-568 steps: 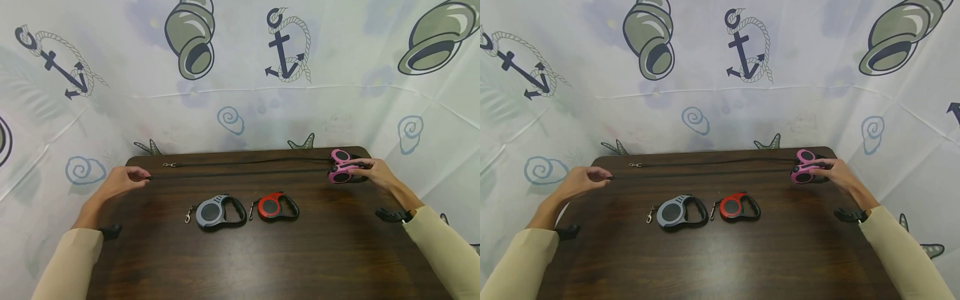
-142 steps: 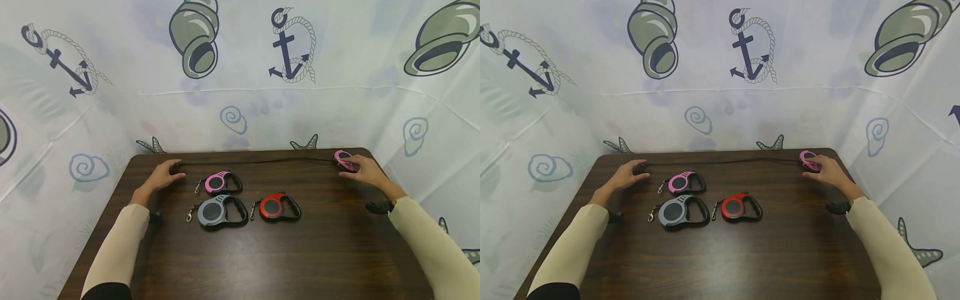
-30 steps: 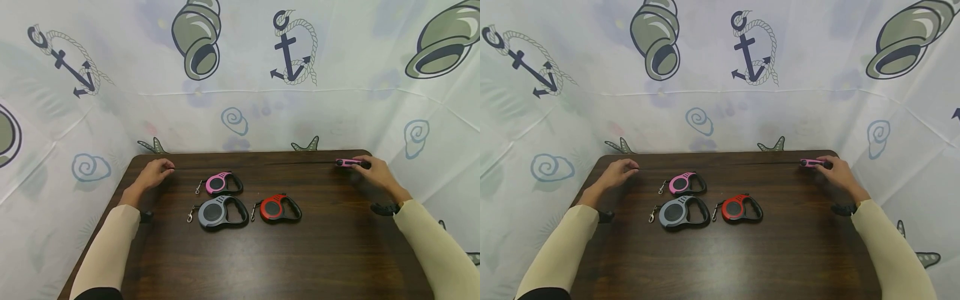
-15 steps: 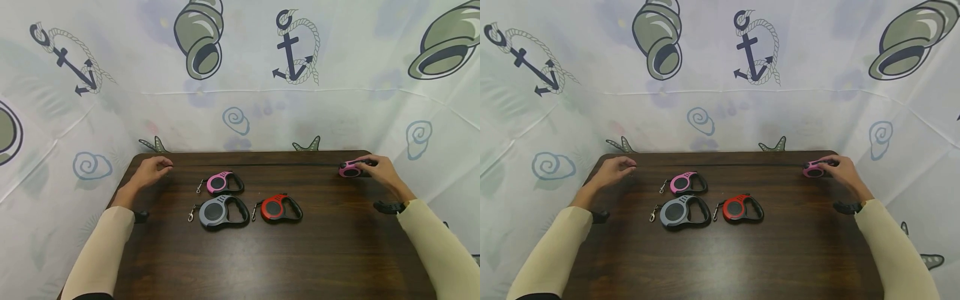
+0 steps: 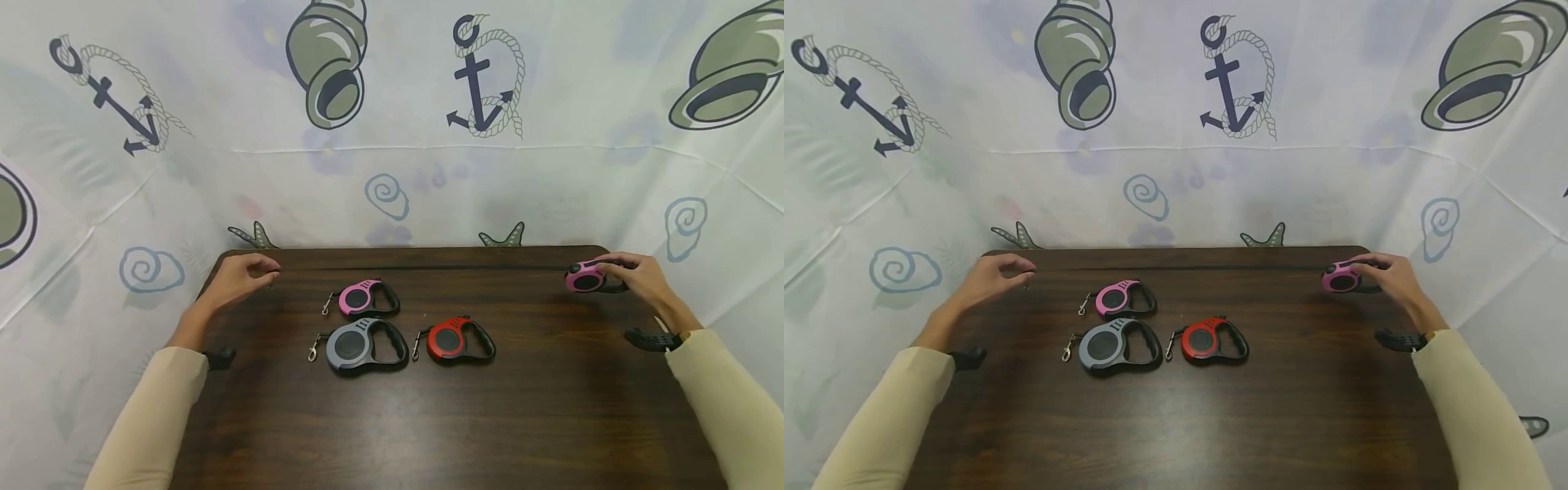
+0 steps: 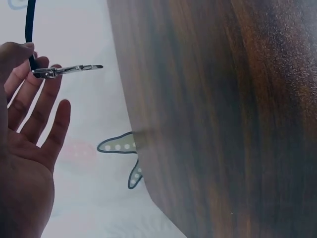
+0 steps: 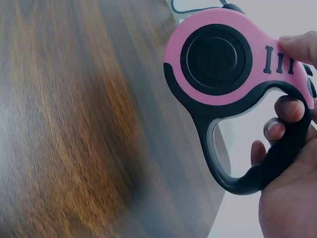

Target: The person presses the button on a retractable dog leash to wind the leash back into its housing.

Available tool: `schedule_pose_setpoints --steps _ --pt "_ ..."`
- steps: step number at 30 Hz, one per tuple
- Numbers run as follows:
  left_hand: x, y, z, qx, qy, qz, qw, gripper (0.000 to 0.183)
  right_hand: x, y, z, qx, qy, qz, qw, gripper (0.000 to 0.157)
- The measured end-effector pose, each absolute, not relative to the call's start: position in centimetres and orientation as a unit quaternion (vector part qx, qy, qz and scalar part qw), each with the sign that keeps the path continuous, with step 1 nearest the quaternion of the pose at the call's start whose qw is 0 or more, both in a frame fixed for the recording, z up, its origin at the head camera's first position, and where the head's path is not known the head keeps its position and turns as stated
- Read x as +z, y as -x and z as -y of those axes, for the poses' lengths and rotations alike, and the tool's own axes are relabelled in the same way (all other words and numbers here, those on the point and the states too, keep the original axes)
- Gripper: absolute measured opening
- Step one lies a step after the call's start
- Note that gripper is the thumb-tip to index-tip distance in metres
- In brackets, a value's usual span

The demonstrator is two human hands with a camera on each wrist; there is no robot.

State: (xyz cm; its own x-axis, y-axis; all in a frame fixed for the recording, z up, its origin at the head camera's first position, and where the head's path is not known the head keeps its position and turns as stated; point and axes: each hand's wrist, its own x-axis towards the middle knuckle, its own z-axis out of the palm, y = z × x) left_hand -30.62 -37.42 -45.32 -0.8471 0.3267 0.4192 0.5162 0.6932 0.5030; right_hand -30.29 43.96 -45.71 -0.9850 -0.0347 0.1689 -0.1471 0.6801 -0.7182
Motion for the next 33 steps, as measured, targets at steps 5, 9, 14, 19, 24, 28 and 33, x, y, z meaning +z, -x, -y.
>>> schedule_pose_setpoints --steps 5,9,14,19,24,28,33 --pt "-44.7 29.9 37.5 -0.361 0.217 0.897 0.132 0.016 -45.5 29.9 -44.7 0.444 -0.045 0.894 0.047 0.030" --pt "-44.0 29.4 37.5 -0.408 0.198 0.885 0.105 0.015 -45.4 29.5 -45.3 0.509 -0.044 0.860 0.019 0.022" --pt "-43.2 28.8 37.6 -0.444 0.179 0.876 0.061 0.015 -45.3 29.3 -46.0 0.541 -0.045 0.839 -0.003 0.021" --pt "-42.8 28.2 37.8 -0.432 0.187 0.881 0.043 0.014 -45.2 29.0 -46.3 0.593 -0.064 0.802 -0.022 0.021" --pt "-42.6 27.9 37.8 -0.419 0.206 0.884 0.035 0.014 -45.1 28.7 -46.4 0.673 -0.099 0.732 -0.044 0.026" --pt "-42.5 27.7 37.9 -0.421 0.204 0.884 0.018 0.014 -44.9 28.7 -46.3 0.696 -0.120 0.706 -0.054 0.027" --pt "-42.5 27.7 38.2 -0.424 0.199 0.883 0.006 0.017 -44.7 28.8 -46.3 0.692 -0.120 0.710 -0.057 0.028"
